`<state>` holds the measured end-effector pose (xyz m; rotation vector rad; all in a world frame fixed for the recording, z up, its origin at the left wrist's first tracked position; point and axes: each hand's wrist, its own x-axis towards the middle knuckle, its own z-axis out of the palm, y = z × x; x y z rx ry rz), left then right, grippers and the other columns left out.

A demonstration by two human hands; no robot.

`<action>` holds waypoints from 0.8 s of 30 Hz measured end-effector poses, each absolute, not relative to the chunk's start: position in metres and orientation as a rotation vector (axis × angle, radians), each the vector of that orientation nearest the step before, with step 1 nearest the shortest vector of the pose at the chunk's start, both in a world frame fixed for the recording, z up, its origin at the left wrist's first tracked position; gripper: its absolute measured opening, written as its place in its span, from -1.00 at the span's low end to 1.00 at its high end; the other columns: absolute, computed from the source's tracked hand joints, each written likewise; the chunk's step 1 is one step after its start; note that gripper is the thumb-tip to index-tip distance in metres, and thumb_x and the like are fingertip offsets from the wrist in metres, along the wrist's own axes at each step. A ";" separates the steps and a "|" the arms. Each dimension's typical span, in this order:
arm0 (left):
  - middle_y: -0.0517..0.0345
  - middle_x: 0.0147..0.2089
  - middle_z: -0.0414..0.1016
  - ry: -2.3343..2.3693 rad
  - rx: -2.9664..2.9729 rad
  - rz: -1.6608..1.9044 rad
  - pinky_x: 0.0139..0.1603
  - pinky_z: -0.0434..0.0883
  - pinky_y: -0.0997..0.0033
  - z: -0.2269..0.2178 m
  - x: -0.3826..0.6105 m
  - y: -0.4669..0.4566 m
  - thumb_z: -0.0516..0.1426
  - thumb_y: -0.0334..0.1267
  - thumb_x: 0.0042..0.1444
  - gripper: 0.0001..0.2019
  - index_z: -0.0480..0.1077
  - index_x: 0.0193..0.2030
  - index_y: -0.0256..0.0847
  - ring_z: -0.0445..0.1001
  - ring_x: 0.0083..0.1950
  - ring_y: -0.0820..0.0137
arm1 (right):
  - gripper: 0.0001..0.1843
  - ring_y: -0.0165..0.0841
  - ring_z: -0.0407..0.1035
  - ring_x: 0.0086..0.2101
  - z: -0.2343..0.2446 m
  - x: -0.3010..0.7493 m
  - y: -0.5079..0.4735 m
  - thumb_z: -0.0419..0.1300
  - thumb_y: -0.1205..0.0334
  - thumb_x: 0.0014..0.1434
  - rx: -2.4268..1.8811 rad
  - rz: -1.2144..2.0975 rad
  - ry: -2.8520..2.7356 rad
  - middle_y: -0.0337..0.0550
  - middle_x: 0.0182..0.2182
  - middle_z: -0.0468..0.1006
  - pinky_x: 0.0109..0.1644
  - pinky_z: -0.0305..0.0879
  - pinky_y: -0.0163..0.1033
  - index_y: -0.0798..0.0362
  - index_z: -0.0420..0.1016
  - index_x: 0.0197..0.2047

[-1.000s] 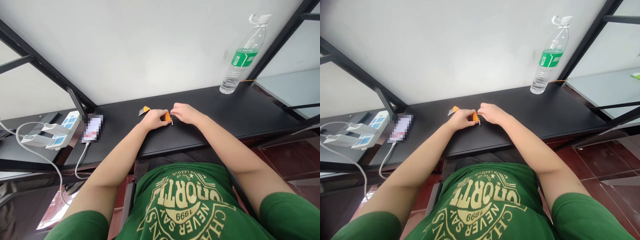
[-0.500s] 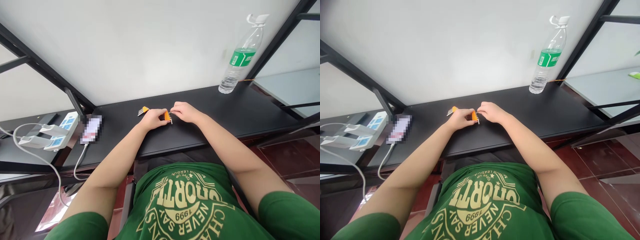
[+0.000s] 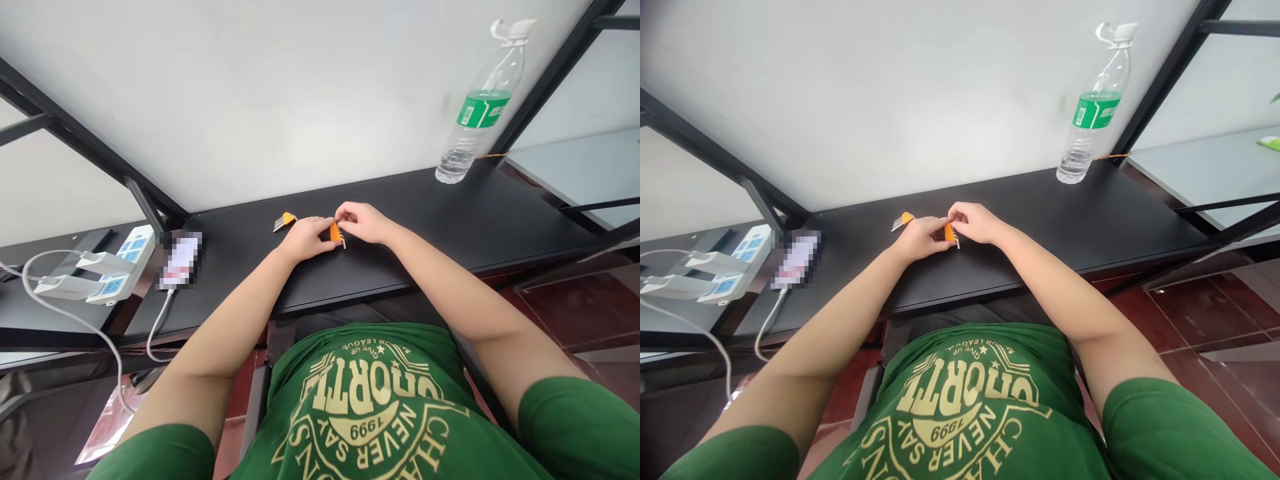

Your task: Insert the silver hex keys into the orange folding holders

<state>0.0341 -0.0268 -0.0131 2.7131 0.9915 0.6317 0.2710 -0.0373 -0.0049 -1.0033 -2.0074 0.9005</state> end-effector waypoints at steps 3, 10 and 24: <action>0.11 -0.27 0.51 1.025 2.702 0.691 -0.11 0.37 0.26 -0.012 0.036 -0.029 0.32 -0.02 0.20 -0.65 0.52 0.03 -0.14 0.49 -0.20 0.24 | -0.86 -0.36 0.38 -0.36 -0.007 0.272 -0.034 0.32 0.18 0.22 -0.917 1.233 -1.754 -0.21 -0.33 0.54 -0.24 0.34 -0.21 0.03 0.49 -0.20; 0.04 -0.19 0.54 1.034 2.729 0.784 -0.06 0.41 0.22 -0.007 0.042 -0.035 0.33 -0.04 0.21 -0.66 0.50 0.03 -0.13 0.50 -0.11 0.19 | -0.44 -0.43 0.19 -0.52 -0.012 0.270 -0.033 0.53 -0.24 0.07 -0.833 1.617 -1.555 -0.33 -0.57 0.34 -0.42 0.14 -0.28 -0.01 0.37 -0.38; 0.10 -0.16 0.58 1.110 2.641 0.725 -0.08 0.41 0.29 -0.009 0.030 -0.026 0.28 -0.04 0.26 -0.65 0.45 0.09 -0.16 0.54 -0.17 0.26 | -0.96 -0.19 0.45 -0.26 -0.008 0.280 -0.030 0.32 0.35 0.19 -1.543 0.408 -2.425 0.07 -0.13 0.60 -0.22 0.29 -0.12 0.03 0.58 -0.28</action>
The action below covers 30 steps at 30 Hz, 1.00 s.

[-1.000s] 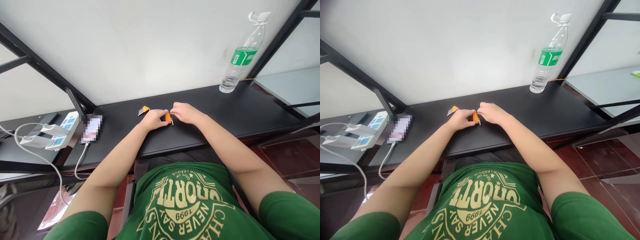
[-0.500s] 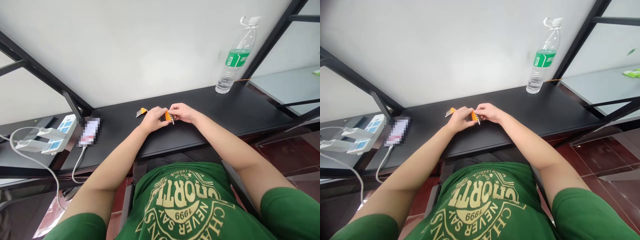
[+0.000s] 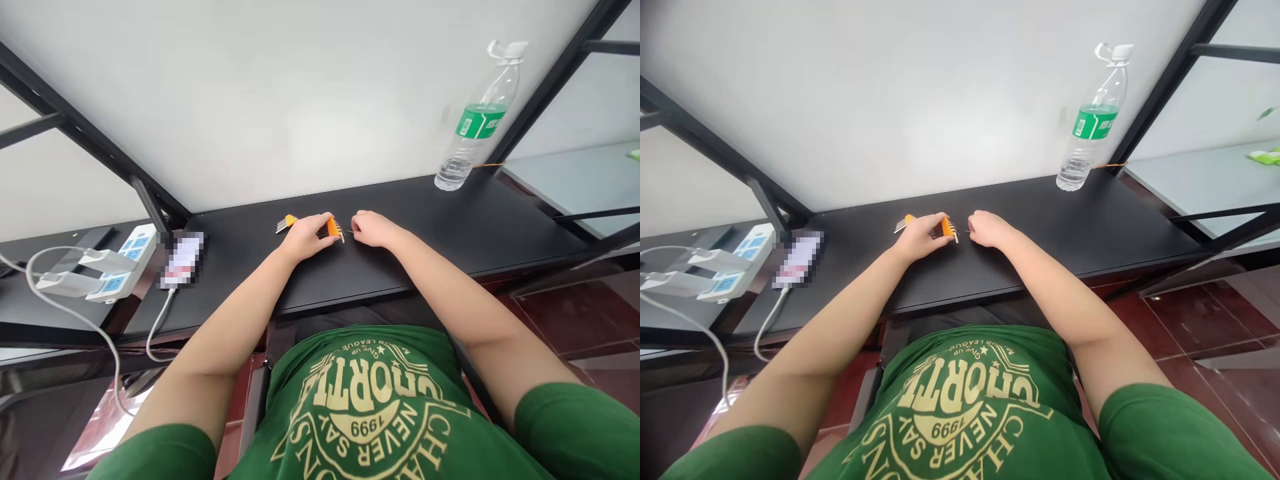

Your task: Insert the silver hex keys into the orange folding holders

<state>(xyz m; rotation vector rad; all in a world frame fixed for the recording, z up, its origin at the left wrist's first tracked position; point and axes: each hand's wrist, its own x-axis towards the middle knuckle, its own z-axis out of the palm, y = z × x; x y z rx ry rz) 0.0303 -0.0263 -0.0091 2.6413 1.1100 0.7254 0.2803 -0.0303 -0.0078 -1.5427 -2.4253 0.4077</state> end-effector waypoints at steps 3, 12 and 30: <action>0.10 -0.16 0.58 1.105 2.642 0.700 -0.08 0.41 0.29 -0.010 0.030 -0.026 0.27 -0.03 0.26 -0.63 0.45 0.11 -0.15 0.55 -0.16 0.25 | -0.91 -0.17 0.44 -0.34 -0.001 0.275 -0.036 0.38 0.32 0.11 -1.677 0.402 -2.442 0.08 -0.22 0.62 -0.29 0.24 -0.11 0.02 0.54 -0.38; 0.12 -0.16 0.56 1.070 2.656 0.689 -0.09 0.41 0.30 -0.013 0.030 -0.024 0.26 -0.01 0.29 -0.62 0.44 0.14 -0.13 0.53 -0.19 0.27 | -0.93 -0.35 0.41 -0.37 0.001 0.285 -0.038 0.25 0.33 0.13 -1.346 0.639 -2.231 -0.21 -0.33 0.61 -0.26 0.24 -0.26 0.01 0.50 -0.27; 0.15 -0.26 0.49 1.013 2.742 0.650 -0.17 0.34 0.31 -0.007 0.035 -0.029 0.25 -0.03 0.32 -0.71 0.42 0.02 -0.14 0.48 -0.24 0.27 | -0.89 -0.34 0.39 -0.36 -0.008 0.280 -0.033 0.21 0.25 0.18 -0.964 0.687 -2.097 -0.17 -0.35 0.59 -0.19 0.28 -0.21 0.07 0.56 -0.28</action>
